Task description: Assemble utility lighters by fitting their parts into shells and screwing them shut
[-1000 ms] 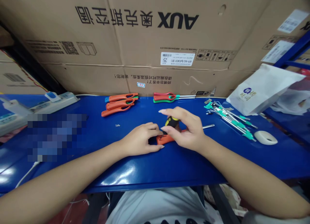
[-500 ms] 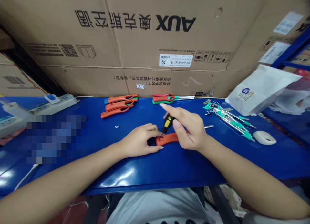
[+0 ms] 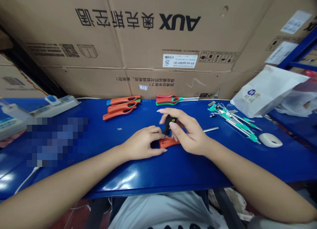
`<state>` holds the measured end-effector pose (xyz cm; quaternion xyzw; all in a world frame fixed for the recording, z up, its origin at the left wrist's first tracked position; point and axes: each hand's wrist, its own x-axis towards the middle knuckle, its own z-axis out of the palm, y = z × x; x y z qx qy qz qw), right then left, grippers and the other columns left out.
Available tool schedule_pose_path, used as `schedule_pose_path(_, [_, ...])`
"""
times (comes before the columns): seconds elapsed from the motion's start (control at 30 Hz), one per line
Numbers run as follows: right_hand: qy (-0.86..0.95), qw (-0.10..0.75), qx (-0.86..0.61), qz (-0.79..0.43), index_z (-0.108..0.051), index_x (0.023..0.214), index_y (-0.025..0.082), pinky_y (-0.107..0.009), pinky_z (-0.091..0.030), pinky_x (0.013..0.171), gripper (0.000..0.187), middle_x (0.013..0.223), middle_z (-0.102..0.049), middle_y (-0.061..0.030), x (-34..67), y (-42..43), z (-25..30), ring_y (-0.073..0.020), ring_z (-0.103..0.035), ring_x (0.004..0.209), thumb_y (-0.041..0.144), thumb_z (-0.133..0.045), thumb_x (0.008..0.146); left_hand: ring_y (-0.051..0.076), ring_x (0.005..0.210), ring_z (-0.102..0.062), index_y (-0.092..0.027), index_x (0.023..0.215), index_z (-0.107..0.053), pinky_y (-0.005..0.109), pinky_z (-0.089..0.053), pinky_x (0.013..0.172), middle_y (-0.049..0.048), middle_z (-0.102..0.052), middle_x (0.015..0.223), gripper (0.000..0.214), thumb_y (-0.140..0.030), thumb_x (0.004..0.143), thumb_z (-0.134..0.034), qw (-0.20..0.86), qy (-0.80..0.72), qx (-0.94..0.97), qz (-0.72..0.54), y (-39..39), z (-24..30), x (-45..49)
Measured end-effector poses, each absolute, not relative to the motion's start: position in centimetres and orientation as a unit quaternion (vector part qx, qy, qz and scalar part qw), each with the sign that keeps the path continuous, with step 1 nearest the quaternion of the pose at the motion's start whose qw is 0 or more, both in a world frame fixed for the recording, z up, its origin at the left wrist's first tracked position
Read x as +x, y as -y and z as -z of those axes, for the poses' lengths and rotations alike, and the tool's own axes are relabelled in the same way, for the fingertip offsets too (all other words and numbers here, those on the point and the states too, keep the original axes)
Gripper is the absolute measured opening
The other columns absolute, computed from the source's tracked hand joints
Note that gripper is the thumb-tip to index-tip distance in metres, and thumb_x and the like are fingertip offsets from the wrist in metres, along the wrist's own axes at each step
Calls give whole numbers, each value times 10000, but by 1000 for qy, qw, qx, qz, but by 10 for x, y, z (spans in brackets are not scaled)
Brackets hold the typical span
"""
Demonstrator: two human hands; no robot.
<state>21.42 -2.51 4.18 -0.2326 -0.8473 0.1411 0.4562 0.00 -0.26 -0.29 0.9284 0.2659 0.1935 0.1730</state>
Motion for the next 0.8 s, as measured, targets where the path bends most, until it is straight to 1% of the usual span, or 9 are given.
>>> schedule_pose_path(0.1, [838, 477, -260, -47, -635, 1247, 206, -259, -543, 691, 285, 917, -687, -32, 214, 26, -42, -136, -638, 771, 218, -593, 965, 241, 1031, -643, -205, 1189, -711, 356, -512, 925, 80, -691, 1108, 359, -422, 904, -693, 173, -265, 928, -198, 3, 4, 0])
schedule_pose_path(0.17, [841, 472, -265, 23, -649, 1237, 197, -262, -542, 696, 285, 887, -701, -31, 215, 26, -43, -144, -648, 774, 223, -616, 956, 239, 1040, -640, -208, 1199, -707, 356, -509, 932, 79, -690, 1119, 365, -423, 905, -692, 174, -264, 928, -199, 3, 4, 0])
schedule_pose_path(0.27, [859, 445, -250, -35, -510, 1444, 190, -292, -570, 796, 430, 1151, -702, -91, 217, 28, -46, -166, -676, 971, 184, -425, 1022, 227, 994, -637, -201, 1192, -710, 344, -515, 897, 72, -686, 1060, 369, -436, 908, -687, 176, -267, 928, -190, 2, 3, 0])
schedule_pose_path(0.33, [861, 437, -239, -105, -437, 1508, 211, -309, -576, 847, 484, 1234, -669, -96, 216, 29, -47, -162, -667, 1018, 162, -354, 1034, 225, 973, -637, -193, 1168, -722, 341, -518, 880, 71, -684, 1032, 361, -438, 905, -689, 175, -272, 928, -185, 2, 2, 0])
schedule_pose_path(0.47, [848, 463, -251, -52, -598, 1341, 225, -289, -570, 810, 354, 1068, -716, -62, 214, 28, -46, -152, -672, 884, 188, -531, 995, 232, 1003, -649, -197, 1127, -742, 348, -517, 905, 71, -695, 1089, 324, -420, 896, -702, 177, -284, 923, -191, 4, 2, 1])
schedule_pose_path(0.6, [841, 481, -237, 68, -657, 1192, 197, -260, -537, 649, 272, 858, -727, -34, 216, 26, -44, -146, -656, 714, 240, -684, 925, 227, 982, -655, -226, 1139, -743, 339, -521, 865, 49, -702, 1050, 293, -377, 889, -711, 176, -301, 921, -174, 7, 1, 2])
schedule_pose_path(0.67, [856, 463, -220, 59, -620, 1266, 179, -281, -555, 702, 310, 976, -746, -75, 218, 26, -45, -172, -690, 833, 237, -612, 962, 229, 970, -656, -217, 1127, -746, 339, -523, 852, 53, -697, 1045, 289, -376, 887, -711, 174, -306, 920, -173, 8, 0, 3])
schedule_pose_path(0.73, [879, 432, -204, -9, -524, 1402, 168, -330, -566, 862, 399, 1232, -698, -127, 217, 29, -47, -201, -669, 1090, 189, -462, 1008, 235, 990, -654, -204, 1099, -751, 346, -521, 875, 62, -692, 1068, 280, -382, 888, -709, 177, -305, 919, -176, 8, -1, 3])
schedule_pose_path(0.8, [882, 419, -199, -80, -473, 1454, 184, -349, -554, 931, 446, 1303, -657, -124, 215, 31, -49, -196, -633, 1168, 157, -394, 1016, 239, 1004, -650, -195, 1069, -755, 351, -518, 892, 65, -688, 1067, 262, -378, 886, -710, 182, -302, 918, -179, 8, -2, 3])
